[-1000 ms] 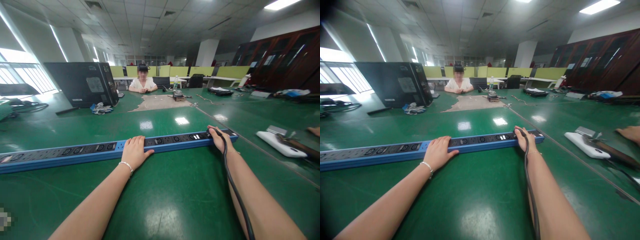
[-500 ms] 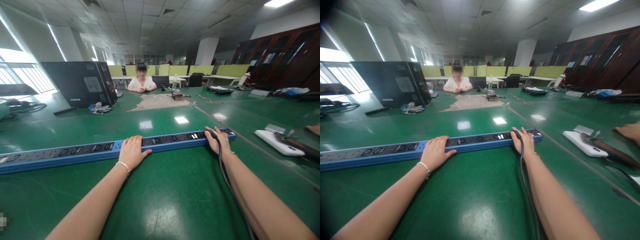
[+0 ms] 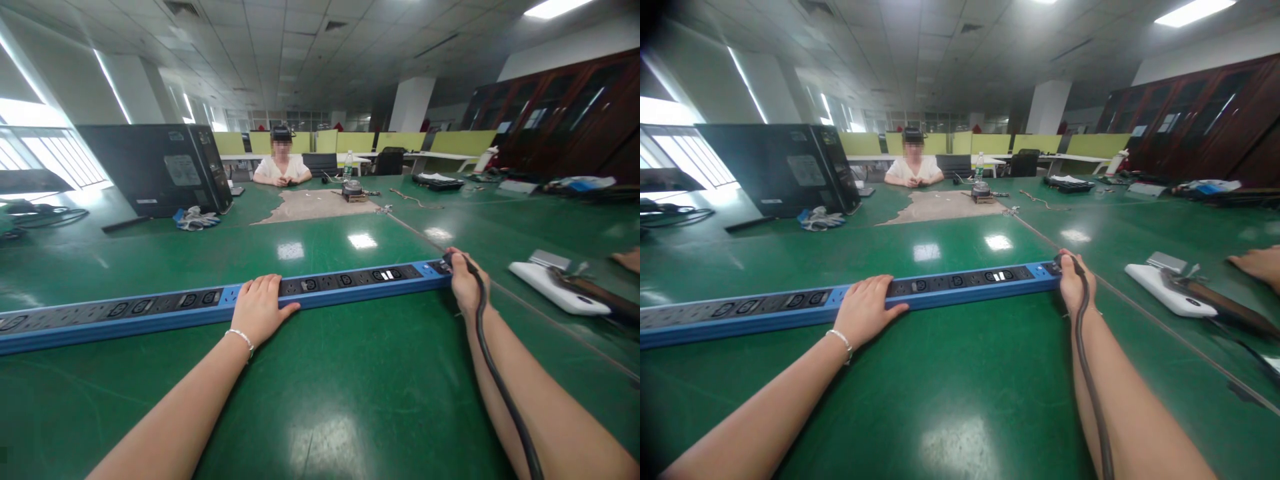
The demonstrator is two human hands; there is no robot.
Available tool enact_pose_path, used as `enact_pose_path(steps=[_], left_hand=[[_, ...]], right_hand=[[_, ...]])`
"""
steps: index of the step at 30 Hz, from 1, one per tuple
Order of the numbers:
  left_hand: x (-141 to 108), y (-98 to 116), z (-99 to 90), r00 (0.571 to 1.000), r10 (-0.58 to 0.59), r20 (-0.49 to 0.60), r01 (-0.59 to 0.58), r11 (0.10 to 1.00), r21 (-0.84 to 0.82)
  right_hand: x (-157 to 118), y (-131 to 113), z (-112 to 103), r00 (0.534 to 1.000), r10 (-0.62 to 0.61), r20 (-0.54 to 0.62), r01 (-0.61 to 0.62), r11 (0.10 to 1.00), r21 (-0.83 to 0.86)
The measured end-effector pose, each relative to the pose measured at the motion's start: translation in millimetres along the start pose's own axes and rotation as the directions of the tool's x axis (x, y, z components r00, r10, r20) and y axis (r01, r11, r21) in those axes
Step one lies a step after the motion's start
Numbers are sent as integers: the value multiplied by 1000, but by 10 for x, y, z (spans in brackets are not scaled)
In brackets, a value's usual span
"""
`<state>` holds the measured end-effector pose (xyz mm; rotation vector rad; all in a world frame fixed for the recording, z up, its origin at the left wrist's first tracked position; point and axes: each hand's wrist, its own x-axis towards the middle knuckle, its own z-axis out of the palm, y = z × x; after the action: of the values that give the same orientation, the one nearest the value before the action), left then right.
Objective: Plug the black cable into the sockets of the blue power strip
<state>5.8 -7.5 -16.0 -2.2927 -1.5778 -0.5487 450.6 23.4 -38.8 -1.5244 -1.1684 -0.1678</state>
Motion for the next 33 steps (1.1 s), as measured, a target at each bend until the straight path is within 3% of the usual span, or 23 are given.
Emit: enact_pose_path(steps=[6,13,20,33], left_hand=[[-2,-16,15,1000,6,-6,-6,1000,-10],[-2,-5,2,1000,2,-3,-2,1000,3],[-5,-6,1,1000,1,-12,-1,1000,-19],[-12,-1,-5,1000,-2,-6,2,1000,-5]], right_hand=[[10,-43,4,995,84,51,-83,996,-37],[13,-195,55,972,38,232,7,982,-190],[-34,-166,107,951,-32,309,129,946,-297],[-109,-165,114,961,-66,270,171,906,-388]])
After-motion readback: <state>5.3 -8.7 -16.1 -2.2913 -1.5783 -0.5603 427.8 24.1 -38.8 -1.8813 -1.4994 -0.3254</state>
